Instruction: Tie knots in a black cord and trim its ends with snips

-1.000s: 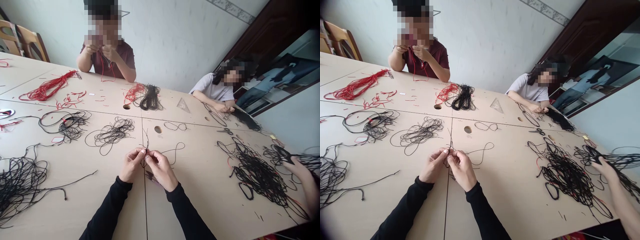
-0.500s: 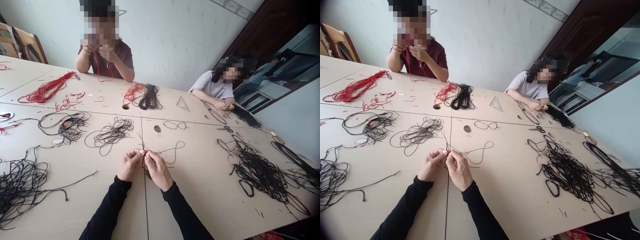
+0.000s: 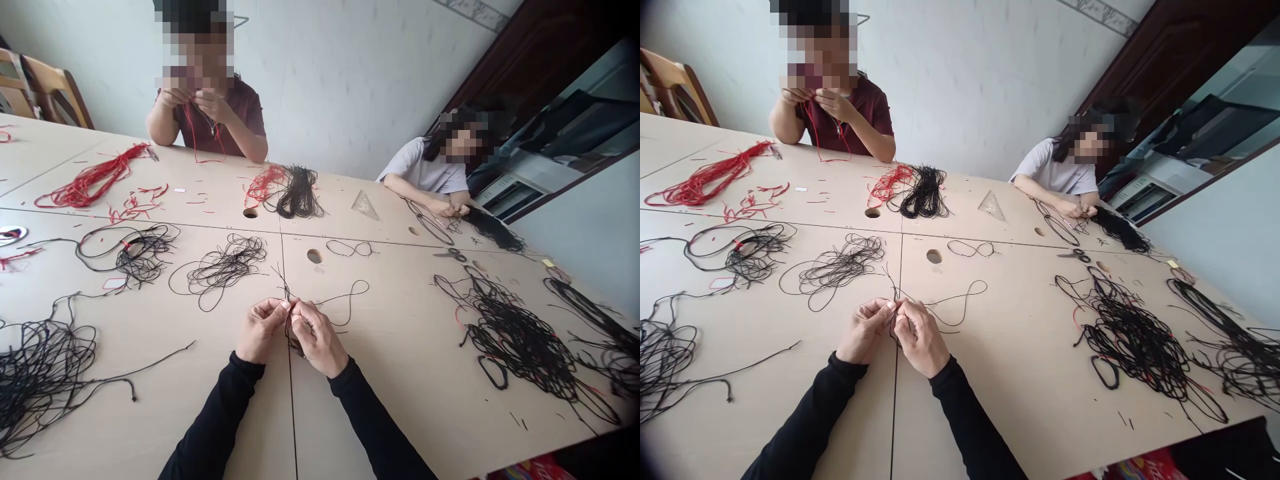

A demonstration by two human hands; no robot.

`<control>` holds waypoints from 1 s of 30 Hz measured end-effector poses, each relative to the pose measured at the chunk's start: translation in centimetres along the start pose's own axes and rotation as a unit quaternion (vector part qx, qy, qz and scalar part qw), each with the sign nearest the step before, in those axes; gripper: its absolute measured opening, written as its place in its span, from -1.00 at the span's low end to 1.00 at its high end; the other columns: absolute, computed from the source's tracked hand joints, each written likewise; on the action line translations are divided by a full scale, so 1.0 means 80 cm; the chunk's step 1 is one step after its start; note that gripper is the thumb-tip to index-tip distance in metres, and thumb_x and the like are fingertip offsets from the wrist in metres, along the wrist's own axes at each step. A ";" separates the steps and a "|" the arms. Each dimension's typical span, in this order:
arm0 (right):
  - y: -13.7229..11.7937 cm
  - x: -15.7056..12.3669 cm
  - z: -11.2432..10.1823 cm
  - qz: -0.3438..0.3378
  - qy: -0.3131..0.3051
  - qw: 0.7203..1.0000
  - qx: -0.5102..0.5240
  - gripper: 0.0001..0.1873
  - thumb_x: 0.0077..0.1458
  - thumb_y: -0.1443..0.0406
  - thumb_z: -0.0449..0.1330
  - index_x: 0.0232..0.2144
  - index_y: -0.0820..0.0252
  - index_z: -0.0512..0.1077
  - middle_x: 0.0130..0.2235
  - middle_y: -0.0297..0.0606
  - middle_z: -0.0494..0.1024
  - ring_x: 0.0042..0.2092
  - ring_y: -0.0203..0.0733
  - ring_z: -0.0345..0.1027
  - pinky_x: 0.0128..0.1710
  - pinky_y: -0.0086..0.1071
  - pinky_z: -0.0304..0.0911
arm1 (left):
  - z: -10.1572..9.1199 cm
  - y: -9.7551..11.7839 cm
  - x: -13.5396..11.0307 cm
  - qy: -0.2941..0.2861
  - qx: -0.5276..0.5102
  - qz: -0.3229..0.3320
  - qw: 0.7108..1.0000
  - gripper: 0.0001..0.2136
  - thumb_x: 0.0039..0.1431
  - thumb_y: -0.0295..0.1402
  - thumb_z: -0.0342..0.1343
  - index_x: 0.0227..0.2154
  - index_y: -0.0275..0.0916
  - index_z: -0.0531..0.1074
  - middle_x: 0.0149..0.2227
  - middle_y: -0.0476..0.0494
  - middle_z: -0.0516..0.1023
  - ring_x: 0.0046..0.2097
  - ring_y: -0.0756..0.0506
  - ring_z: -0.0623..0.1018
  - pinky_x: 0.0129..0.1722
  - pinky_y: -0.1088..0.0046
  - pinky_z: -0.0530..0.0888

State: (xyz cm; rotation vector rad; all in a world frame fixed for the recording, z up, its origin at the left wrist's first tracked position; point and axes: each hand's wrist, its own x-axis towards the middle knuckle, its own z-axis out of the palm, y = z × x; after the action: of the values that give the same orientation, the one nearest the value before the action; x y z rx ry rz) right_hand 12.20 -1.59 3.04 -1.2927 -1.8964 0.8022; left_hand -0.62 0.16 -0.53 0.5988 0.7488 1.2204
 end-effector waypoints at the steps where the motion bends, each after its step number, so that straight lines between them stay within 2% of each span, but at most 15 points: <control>1: 0.002 0.000 0.000 0.000 0.002 1.000 0.002 -0.79 0.14 0.35 -0.11 -0.54 0.10 0.09 -0.50 -0.35 0.25 -0.36 -0.19 0.17 -0.25 -0.32 0.16 | 0.000 -0.001 0.000 -0.003 0.003 0.004 1.000 -0.80 -0.10 -0.27 0.36 -0.54 -0.28 0.52 -0.47 -0.11 0.56 -0.32 -0.07 0.53 -0.20 0.40 0.42; 3: 0.007 0.000 0.001 0.006 0.012 1.000 0.009 -0.80 0.15 0.35 -0.10 -0.53 0.10 0.12 -0.48 -0.34 0.28 -0.34 -0.19 0.19 -0.24 -0.32 0.17 | 0.001 -0.005 0.001 -0.014 0.014 0.011 1.000 -0.81 -0.06 -0.25 0.34 -0.52 -0.28 0.53 -0.47 -0.11 0.55 -0.32 -0.07 0.52 -0.20 0.40 0.41; 7: 0.015 0.001 0.008 0.033 0.047 0.998 0.027 -0.80 0.16 0.33 -0.09 -0.51 0.11 0.18 -0.42 -0.29 0.34 -0.30 -0.17 0.23 -0.22 -0.31 0.19 | 0.003 -0.012 0.002 -0.024 0.037 0.010 0.999 -0.80 -0.03 -0.24 0.31 -0.42 -0.29 0.55 -0.51 -0.04 0.51 -0.44 0.00 0.45 -0.32 0.45 0.39; 11: 0.016 0.000 0.019 0.034 0.062 0.997 0.026 -0.80 0.16 0.32 -0.08 -0.52 0.11 0.16 -0.42 -0.30 0.32 -0.31 -0.18 0.22 -0.26 -0.31 0.19 | 0.004 -0.010 0.002 -0.005 0.029 0.011 1.000 -0.78 -0.06 -0.23 0.33 -0.47 -0.30 0.54 -0.44 -0.10 0.56 -0.35 -0.05 0.50 -0.26 0.43 0.41; 14: 0.016 0.000 0.026 0.023 0.068 0.997 0.003 -0.81 0.16 0.34 -0.09 -0.51 0.10 0.12 -0.42 -0.30 0.29 -0.30 -0.16 0.19 -0.26 -0.30 0.19 | 0.003 -0.007 0.002 0.006 0.010 0.009 1.000 -0.77 -0.08 -0.24 0.34 -0.51 -0.30 0.50 -0.39 -0.13 0.59 -0.36 -0.02 0.49 -0.29 0.46 0.41; 18: 0.016 -0.002 0.030 0.002 0.068 0.997 -0.045 -0.83 0.14 0.36 -0.11 -0.50 0.10 0.07 -0.44 -0.29 0.23 -0.30 -0.14 0.13 -0.27 -0.28 0.17 | 0.001 -0.006 0.002 0.009 -0.001 -0.003 1.000 -0.76 -0.10 -0.25 0.35 -0.53 -0.30 0.46 -0.41 -0.14 0.59 -0.37 -0.03 0.50 -0.32 0.46 0.41; 27: 0.014 -0.008 0.029 -0.040 0.043 0.997 -0.059 -0.82 0.14 0.38 -0.13 -0.50 0.09 0.07 -0.46 -0.28 0.24 -0.29 -0.12 0.10 -0.26 -0.26 0.16 | 0.003 -0.004 0.000 0.011 -0.010 0.001 1.000 -0.77 -0.06 -0.25 0.33 -0.49 -0.29 0.46 -0.36 -0.15 0.59 -0.47 0.02 0.46 -0.37 0.44 0.41; 30: 0.015 -0.007 0.029 -0.053 0.031 0.996 -0.060 -0.82 0.12 0.39 -0.12 -0.51 0.09 0.03 -0.47 -0.29 0.22 -0.29 -0.12 0.09 -0.28 -0.29 0.16 | 0.004 -0.001 0.000 0.017 -0.029 -0.014 0.999 -0.76 -0.10 -0.25 0.35 -0.50 -0.30 0.46 -0.37 -0.15 0.60 -0.44 0.00 0.49 -0.36 0.45 0.43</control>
State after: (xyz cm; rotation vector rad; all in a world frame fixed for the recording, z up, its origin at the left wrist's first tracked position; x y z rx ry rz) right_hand 11.09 -2.01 0.70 -1.2630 -1.9703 0.5945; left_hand -0.36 0.11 -0.41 0.5197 0.7452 1.2254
